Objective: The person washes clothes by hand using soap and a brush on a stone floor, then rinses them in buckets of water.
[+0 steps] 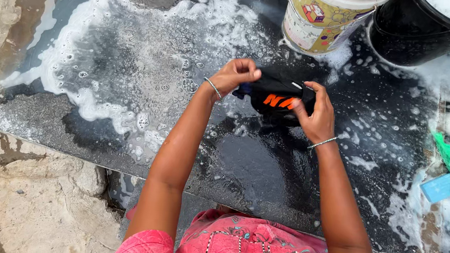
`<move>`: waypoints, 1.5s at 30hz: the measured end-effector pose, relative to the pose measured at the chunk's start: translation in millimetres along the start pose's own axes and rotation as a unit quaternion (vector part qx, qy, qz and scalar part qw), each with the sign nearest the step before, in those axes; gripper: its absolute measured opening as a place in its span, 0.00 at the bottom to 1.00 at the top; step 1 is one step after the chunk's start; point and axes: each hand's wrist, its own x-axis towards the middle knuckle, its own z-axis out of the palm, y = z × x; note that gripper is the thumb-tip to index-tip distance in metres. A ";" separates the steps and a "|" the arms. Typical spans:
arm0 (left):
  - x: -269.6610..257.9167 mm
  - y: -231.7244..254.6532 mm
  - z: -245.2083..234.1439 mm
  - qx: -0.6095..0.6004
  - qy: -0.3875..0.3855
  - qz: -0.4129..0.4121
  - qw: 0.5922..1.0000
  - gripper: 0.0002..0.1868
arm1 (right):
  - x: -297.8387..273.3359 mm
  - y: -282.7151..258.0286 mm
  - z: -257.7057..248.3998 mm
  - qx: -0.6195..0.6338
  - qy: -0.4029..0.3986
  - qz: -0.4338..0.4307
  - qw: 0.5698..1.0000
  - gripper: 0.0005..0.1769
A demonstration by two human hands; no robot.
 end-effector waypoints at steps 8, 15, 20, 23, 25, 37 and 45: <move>-31.7 111.5 34.0 0.315 0.152 0.173 0.921 0.21 | -23.8 32.5 -20.4 -0.217 0.057 0.047 0.973 0.14; -55.2 153.8 37.8 0.526 0.209 0.249 0.786 0.11 | -23.4 48.5 -82.0 -0.066 0.201 0.091 0.973 0.03; -14.3 175.5 -1.3 0.582 0.099 0.071 0.804 0.22 | 30.1 53.5 -130.5 -0.131 0.182 0.071 0.972 0.05; 47.4 145.8 -2.3 0.578 0.242 0.169 0.761 0.17 | 74.8 74.9 -119.1 -0.262 0.168 0.012 0.950 0.12; 75.8 110.9 11.3 0.533 0.311 0.186 0.765 0.18 | 79.6 95.4 -102.3 -0.428 0.171 -0.065 0.885 0.19; -48.5 -152.5 111.4 0.493 0.282 -0.054 0.821 0.17 | -147.4 165.5 25.2 -0.267 -0.085 0.310 0.908 0.19; -94.2 -124.4 82.9 0.373 0.147 -0.190 0.896 0.17 | -172.2 201.4 -28.6 -0.145 -0.040 0.419 0.895 0.19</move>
